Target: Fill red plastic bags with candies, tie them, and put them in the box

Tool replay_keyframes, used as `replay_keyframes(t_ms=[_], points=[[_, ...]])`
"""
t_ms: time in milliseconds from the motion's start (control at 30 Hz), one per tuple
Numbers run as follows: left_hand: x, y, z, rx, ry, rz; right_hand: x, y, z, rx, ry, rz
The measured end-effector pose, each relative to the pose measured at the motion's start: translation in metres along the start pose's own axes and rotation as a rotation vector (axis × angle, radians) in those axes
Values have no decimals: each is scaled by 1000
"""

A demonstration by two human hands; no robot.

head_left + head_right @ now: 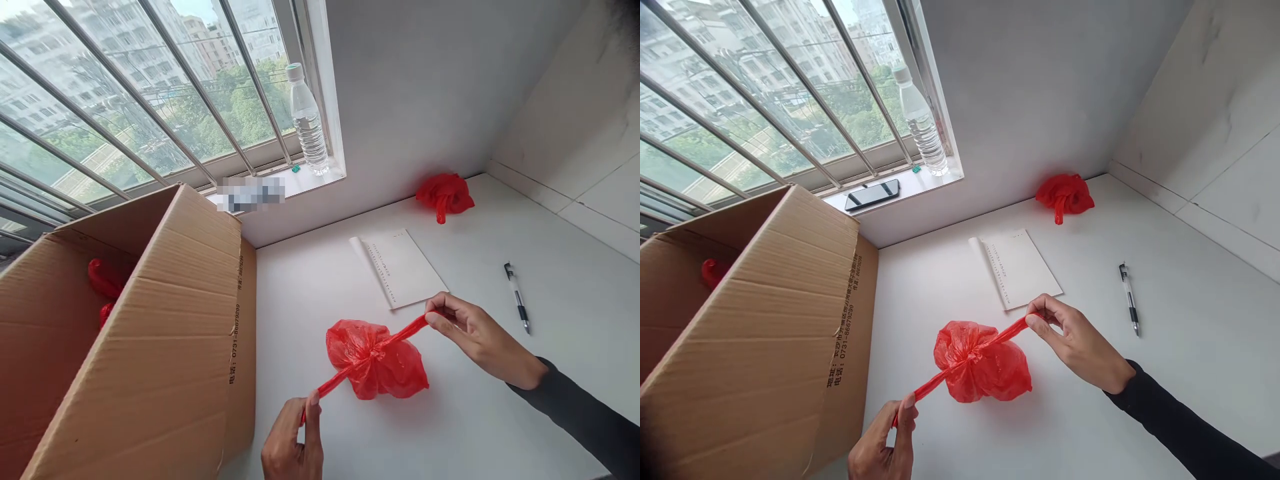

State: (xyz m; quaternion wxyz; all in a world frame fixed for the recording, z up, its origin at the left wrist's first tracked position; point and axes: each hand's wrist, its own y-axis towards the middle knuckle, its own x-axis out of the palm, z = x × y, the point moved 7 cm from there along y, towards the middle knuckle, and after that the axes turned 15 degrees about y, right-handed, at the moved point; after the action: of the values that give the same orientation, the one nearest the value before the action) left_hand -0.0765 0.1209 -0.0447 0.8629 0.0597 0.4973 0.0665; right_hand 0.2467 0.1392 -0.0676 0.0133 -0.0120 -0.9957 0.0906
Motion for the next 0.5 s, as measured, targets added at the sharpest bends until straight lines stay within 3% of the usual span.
replay_keyframes(t_ms=[100, 167, 267, 400, 500], points=[[14, 3, -22, -258, -225, -91, 5, -1, 5, 27, -3, -1], [25, 2, -20, -342, -503, -116, 15, -2, 2, 23, 71, -1], [43, -1, -1, -324, -749, -121, 33, -7, 2, 20, 211, 54], [79, -4, 20, -408, -963, -243, 48, -6, 24, 79, 285, 120], [79, 1, 28, -409, -972, -209, 51, 4, 43, 84, 470, 66]])
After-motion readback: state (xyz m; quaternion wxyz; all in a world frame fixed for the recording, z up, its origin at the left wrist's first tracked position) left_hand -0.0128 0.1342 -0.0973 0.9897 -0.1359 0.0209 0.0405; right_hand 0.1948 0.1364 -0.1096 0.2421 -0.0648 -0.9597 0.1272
